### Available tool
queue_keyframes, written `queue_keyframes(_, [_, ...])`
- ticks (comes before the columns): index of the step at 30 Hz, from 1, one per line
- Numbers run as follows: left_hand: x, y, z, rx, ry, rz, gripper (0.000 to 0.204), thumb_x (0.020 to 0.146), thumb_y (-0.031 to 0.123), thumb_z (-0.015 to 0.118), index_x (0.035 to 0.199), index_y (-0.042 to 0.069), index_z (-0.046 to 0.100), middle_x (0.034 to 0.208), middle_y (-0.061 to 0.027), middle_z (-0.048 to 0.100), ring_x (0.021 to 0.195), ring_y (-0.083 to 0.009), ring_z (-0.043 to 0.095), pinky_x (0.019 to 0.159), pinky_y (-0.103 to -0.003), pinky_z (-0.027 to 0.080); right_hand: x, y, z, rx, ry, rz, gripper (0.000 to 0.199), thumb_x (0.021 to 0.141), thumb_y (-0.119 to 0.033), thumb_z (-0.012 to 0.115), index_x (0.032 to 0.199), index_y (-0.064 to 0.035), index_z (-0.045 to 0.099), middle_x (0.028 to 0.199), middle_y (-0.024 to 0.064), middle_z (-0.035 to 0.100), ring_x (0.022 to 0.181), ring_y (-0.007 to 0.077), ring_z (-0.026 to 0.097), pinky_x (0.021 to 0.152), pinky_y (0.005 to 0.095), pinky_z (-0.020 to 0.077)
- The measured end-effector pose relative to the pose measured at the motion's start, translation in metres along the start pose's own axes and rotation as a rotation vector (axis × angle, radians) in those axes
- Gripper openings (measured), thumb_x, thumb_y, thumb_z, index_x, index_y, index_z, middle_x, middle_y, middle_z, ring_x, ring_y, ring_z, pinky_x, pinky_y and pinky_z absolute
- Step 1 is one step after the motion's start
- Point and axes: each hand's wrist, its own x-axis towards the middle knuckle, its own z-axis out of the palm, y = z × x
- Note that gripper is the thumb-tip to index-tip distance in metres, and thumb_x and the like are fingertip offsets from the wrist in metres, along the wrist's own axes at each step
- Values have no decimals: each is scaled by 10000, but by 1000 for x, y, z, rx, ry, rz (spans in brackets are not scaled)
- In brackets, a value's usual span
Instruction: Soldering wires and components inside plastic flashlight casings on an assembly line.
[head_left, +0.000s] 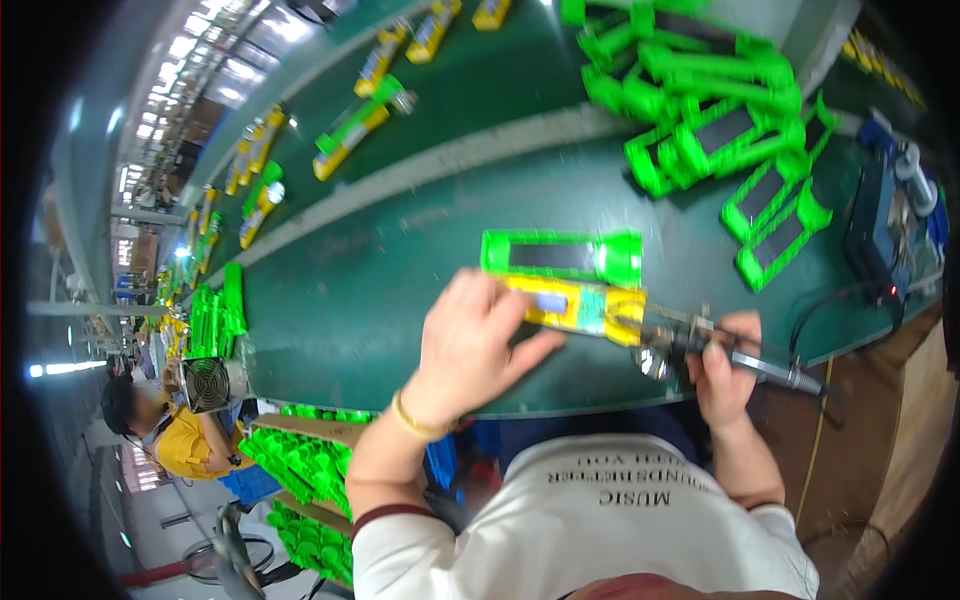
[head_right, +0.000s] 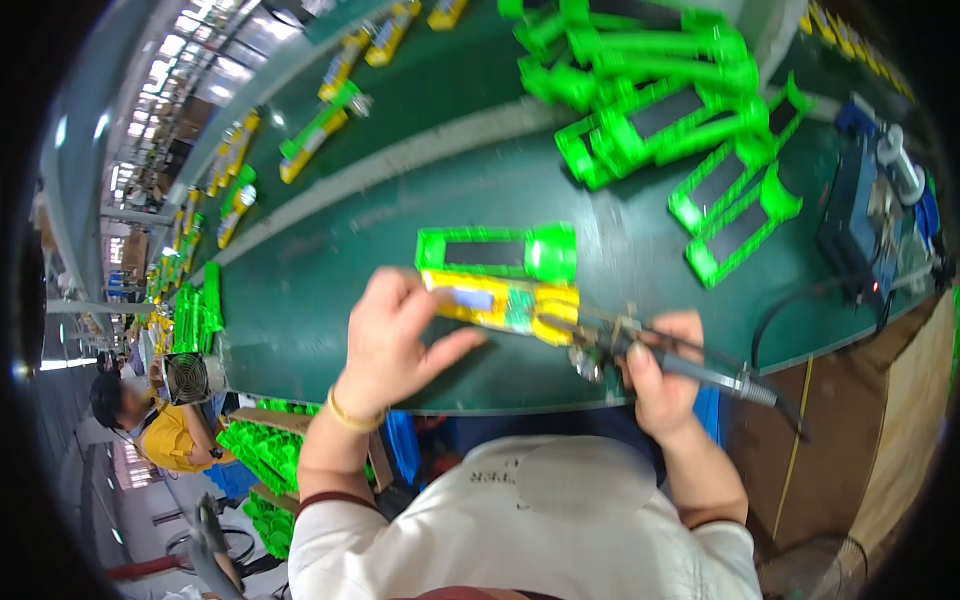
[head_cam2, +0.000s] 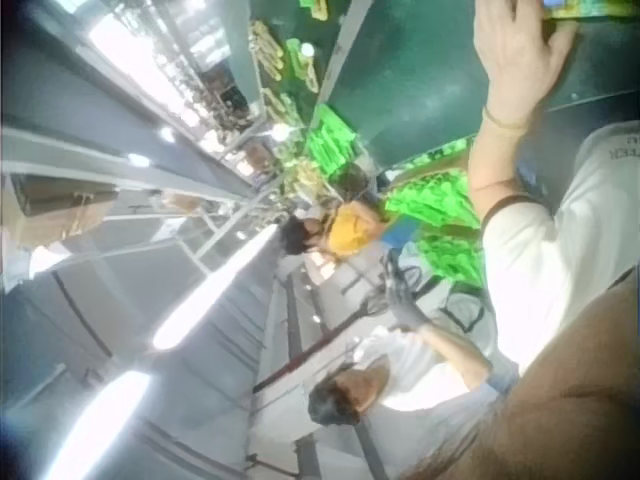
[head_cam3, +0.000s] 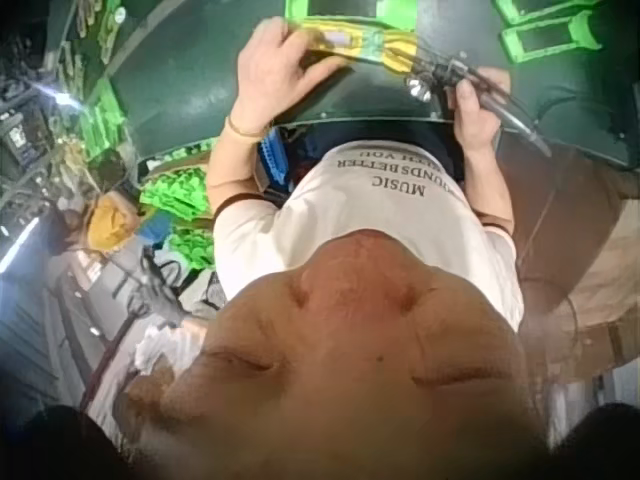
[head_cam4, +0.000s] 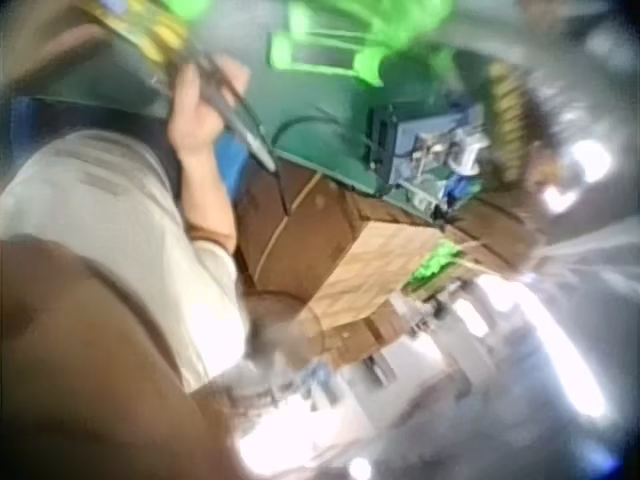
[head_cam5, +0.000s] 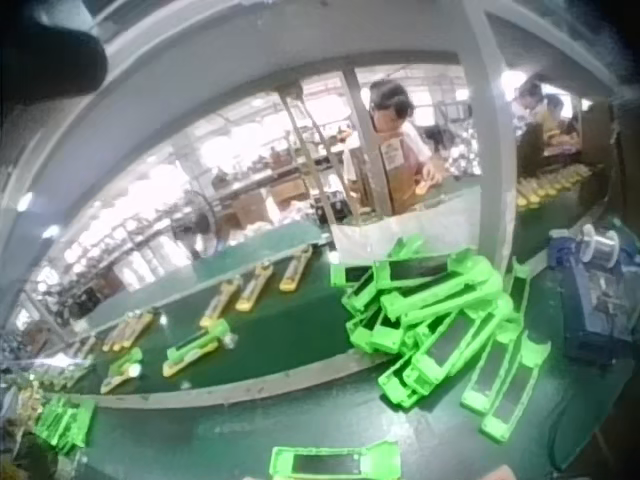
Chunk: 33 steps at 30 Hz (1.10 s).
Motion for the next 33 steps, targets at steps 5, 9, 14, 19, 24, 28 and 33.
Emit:
queue_keyframes(5, [-23,4,-7,-467,-259,-268,159,693,159,695,683,44,585,568,-57,554,464,-181,513,444,-271,410,-5,-4,2,123,49,32,272,809,-183,575,892,-58,348,694,47,450,487,78,412,425,190,344])
queue_keyframes(9, [-31,4,8,-721,-243,-221,107,712,88,664,797,41,620,700,-56,581,598,-177,553,571,-261,457,-13,-6,4,147,39,21,274,810,-185,575,894,-59,347,693,46,446,487,77,409,429,188,343])
queue_keyframes(14, [-19,-14,30,-339,-6,204,136,665,89,674,794,96,632,804,-34,548,716,-196,516,622,-313,414,-10,-2,2,127,16,-3,291,801,-183,585,892,-50,343,679,62,470,495,81,429,435,192,350])
queue_keyframes(19, [7,-16,37,-278,111,417,227,649,8,628,870,53,602,763,-59,561,696,-221,545,614,-305,451,-2,-3,0,22,89,22,280,798,-160,578,926,-59,350,670,32,456,493,65,412,435,191,344])
queue_keyframes(24, [5,-18,43,-185,71,467,241,600,52,627,839,80,615,762,-25,538,709,-179,536,595,-280,463,1,4,-5,114,99,43,256,802,-160,581,891,-55,366,666,26,451,477,48,388,425,174,326])
queue_keyframes(28, [3,-12,45,-95,47,488,241,609,63,614,850,78,611,762,-29,521,711,-179,533,577,-274,468,-4,7,-8,95,64,48,243,802,-142,579,877,-51,367,645,16,458,475,38,387,430,172,333])
queue_keyframes(33, [-1,-8,40,-54,55,476,246,620,70,606,866,74,609,762,-29,516,714,-178,536,564,-267,472,-9,9,-7,-12,22,28,280,786,-195,610,871,-63,378,763,40,457,466,66,372,385,177,305])
